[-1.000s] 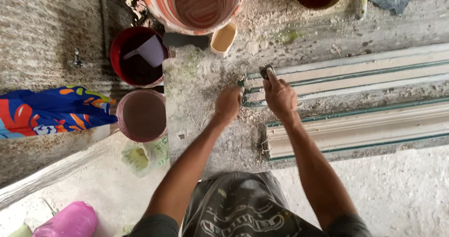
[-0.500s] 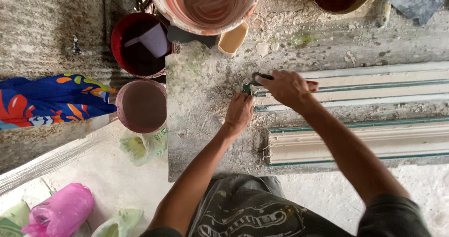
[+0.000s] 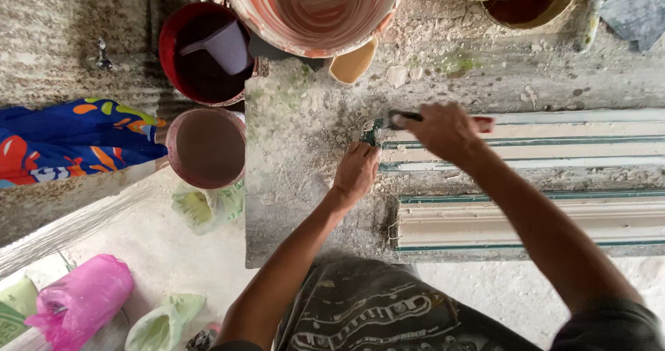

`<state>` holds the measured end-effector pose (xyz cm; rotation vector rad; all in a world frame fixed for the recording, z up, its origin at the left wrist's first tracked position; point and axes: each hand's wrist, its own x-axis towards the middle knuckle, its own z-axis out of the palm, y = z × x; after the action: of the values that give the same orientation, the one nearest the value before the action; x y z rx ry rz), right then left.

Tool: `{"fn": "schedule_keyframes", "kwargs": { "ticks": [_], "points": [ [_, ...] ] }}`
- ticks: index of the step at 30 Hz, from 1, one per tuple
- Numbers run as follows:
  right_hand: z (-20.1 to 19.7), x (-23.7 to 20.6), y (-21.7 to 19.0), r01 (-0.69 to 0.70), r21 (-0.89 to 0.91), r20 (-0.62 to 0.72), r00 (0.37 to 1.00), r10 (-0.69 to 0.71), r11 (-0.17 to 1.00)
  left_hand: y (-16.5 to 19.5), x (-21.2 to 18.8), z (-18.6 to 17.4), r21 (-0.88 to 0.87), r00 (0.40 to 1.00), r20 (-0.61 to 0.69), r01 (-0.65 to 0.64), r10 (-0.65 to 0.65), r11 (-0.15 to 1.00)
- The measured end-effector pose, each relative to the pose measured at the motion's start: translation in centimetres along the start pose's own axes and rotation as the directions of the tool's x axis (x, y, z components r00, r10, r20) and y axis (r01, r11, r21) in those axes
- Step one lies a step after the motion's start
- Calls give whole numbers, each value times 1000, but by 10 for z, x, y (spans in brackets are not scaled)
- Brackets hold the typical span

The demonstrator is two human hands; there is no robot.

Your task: The person works along long decorative molding strips laid on a dusty workbench, holding each strip steady with one hand while running a small scraping tool along its grooves to remove residue. They reposition the strips and continue scraping different sections and grooves.

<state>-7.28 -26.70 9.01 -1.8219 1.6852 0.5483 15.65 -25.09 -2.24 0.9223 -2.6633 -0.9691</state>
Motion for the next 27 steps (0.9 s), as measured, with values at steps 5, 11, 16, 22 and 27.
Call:
{"fn": "schedule_keyframes", "kwargs": {
  "ticks": [5, 11, 16, 22, 27],
  "points": [
    [13, 0, 7, 141, -261, -309, 925, -221, 955, -6, -4, -1, -33, 995, -73, -68, 65, 997],
    [24, 1, -6, 59, -122, -101, 992, -71, 991, -12, -2, 1, -374, 954, 144, 298, -262, 879],
    [70, -37, -24, 4, 722, -330, 881, 339, 692, -29, 3, -31, -515, 896, -131, 304, -424, 802],
    [154, -127, -47, -335, 870, -58, 660, 749, 362, -3, -3, -35, -351, 850, 211, 527, -483, 774],
    [177, -115, -89, 186, 879, 316, 460, 829, -439, 5, -12, -13, -204, 946, 142, 315, -291, 927]
  ]
}}
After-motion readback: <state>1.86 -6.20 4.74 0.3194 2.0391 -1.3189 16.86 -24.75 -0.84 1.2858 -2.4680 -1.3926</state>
